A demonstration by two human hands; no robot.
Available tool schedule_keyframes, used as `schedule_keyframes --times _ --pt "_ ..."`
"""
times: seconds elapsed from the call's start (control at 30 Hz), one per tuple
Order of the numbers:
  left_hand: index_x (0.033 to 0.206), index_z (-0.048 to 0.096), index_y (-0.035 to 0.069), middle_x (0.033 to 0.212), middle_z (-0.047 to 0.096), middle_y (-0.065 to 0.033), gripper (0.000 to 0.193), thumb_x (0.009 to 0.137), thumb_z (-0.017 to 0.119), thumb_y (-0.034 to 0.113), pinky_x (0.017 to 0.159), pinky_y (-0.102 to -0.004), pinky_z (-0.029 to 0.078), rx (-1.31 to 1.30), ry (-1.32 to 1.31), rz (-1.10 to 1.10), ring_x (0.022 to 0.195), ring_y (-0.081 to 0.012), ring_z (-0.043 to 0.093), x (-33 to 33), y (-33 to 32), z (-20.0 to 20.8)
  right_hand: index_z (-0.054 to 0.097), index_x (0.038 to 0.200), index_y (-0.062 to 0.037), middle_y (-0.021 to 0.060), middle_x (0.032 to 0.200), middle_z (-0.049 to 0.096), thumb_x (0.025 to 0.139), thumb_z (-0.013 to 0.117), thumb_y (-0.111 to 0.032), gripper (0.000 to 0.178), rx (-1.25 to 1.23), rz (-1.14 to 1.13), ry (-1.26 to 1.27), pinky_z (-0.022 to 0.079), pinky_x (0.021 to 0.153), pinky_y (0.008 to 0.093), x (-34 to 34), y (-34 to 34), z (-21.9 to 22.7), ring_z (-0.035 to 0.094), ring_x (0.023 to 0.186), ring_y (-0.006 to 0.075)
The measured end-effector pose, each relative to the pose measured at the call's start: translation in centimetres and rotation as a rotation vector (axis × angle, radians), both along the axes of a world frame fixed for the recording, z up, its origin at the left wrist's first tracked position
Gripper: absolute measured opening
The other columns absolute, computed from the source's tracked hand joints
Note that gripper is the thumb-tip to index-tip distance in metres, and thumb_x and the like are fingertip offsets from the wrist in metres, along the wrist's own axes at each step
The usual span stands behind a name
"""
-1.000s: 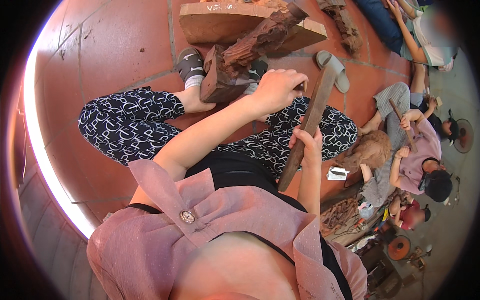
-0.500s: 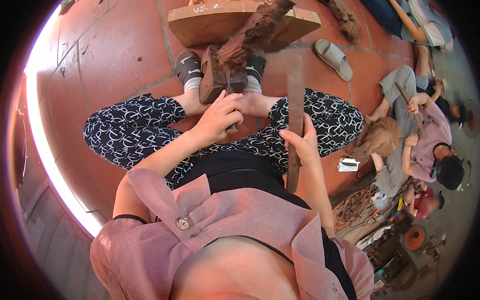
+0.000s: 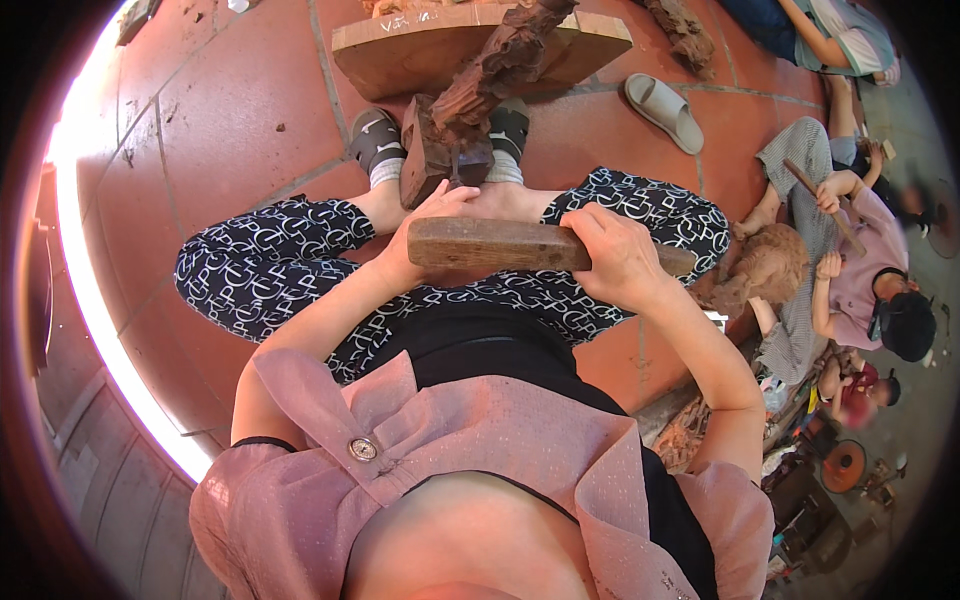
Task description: The person sits on the floor and carves a piece of wood using a chisel and mallet. They repeatedly strike the chisel to shape the wood, occasionally pausing to inspect the work.
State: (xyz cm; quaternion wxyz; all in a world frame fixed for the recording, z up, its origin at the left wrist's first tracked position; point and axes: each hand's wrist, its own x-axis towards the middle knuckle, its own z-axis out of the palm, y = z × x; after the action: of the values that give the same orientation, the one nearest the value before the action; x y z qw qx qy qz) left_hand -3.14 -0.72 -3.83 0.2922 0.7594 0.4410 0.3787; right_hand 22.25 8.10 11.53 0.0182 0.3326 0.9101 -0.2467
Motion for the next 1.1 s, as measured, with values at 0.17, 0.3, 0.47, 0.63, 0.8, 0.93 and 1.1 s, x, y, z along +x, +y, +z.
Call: schedule_keyframes --times 0.17,0.3,0.47,0.63,0.8,0.93,1.1 --pt "0.1 0.06 0.006 0.117 0.057 -0.0131 0.032 0.074 0.075 0.017 0.113 -0.0559 0.032 0.002 -0.033 0.045 0.124 -0.0357 0.051 -1.8 -0.2 1.1 0.056 0.105 -0.0084 0.009 0.091 0.057 0.058 0.076 -0.001 0.052 0.002 0.028 0.008 0.051 0.072 0.0403 0.4 0.3 0.5 0.063 0.085 0.0311" --pt "0.095 0.06 0.007 0.113 0.057 -0.0114 0.031 0.07 0.075 0.015 0.111 -0.0577 0.034 0.052 -0.082 0.085 0.127 -0.0373 0.049 -1.2 -0.5 2.9 0.057 0.105 -0.008 0.0088 0.092 0.058 0.057 0.076 -0.001 0.052 -0.005 0.015 0.001 0.051 0.071 0.0401 1.0 0.0 0.4 0.063 0.085 0.0308" --pt "0.093 0.059 0.008 0.109 0.057 -0.0109 0.025 0.073 0.071 0.016 0.112 -0.0575 0.033 0.017 -0.053 0.038 0.131 -0.0348 0.047 0.2 -0.1 2.4 0.057 0.105 -0.0079 0.0084 0.092 0.057 0.056 0.076 -0.001 0.053 -0.021 0.024 0.01 0.051 0.071 0.0403 1.3 -0.3 0.4 0.063 0.085 0.0307" --pt "0.086 0.059 0.007 0.104 0.058 -0.0094 0.017 0.073 0.07 0.011 0.111 -0.0575 0.035 0.028 -0.04 0.068 0.127 -0.036 0.051 0.6 0.0 3.1 0.056 0.103 -0.0083 0.0082 0.095 0.057 0.056 0.075 0.001 0.052 -0.005 0.031 0.018 0.051 0.07 0.0404 1.7 -0.3 0.2 0.063 0.084 0.0314" --pt "0.08 0.056 0.01 0.096 0.058 -0.0071 0.013 0.074 0.068 0.011 0.11 -0.058 0.036 0.079 -0.011 0.142 0.123 -0.0331 0.055 2.0 0.4 2.4 0.056 0.102 -0.0088 0.0086 0.097 0.056 0.055 0.073 0.003 0.051 0.053 0.054 0.028 0.051 0.071 0.0415 2.4 0.2 -0.5 0.062 0.084 0.0324" --pt "0.077 0.053 0.012 0.092 0.058 -0.0062 0.014 0.072 0.066 0.01 0.109 -0.0582 0.036 0.101 0.018 0.174 0.121 -0.031 0.056 3.2 0.4 2.0 0.056 0.099 -0.0089 0.0083 0.095 0.057 0.056 0.071 0.005 0.047 0.148 0.085 0.02 0.049 0.073 0.0419 3.2 1.0 -0.7 0.06 0.085 0.0319" --pt "0.079 0.055 0.012 0.093 0.058 -0.0063 0.011 0.074 0.065 0.011 0.11 -0.0572 0.035 0.133 0.057 0.202 0.12 -0.0297 0.055 3.6 0.5 1.1 0.056 0.09 -0.0084 0.0065 0.086 0.057 0.058 0.069 0.005 0.036 0.234 0.095 -0.07 0.045 0.072 0.0392 4.3 2.0 -1.5 0.059 0.083 0.0292"
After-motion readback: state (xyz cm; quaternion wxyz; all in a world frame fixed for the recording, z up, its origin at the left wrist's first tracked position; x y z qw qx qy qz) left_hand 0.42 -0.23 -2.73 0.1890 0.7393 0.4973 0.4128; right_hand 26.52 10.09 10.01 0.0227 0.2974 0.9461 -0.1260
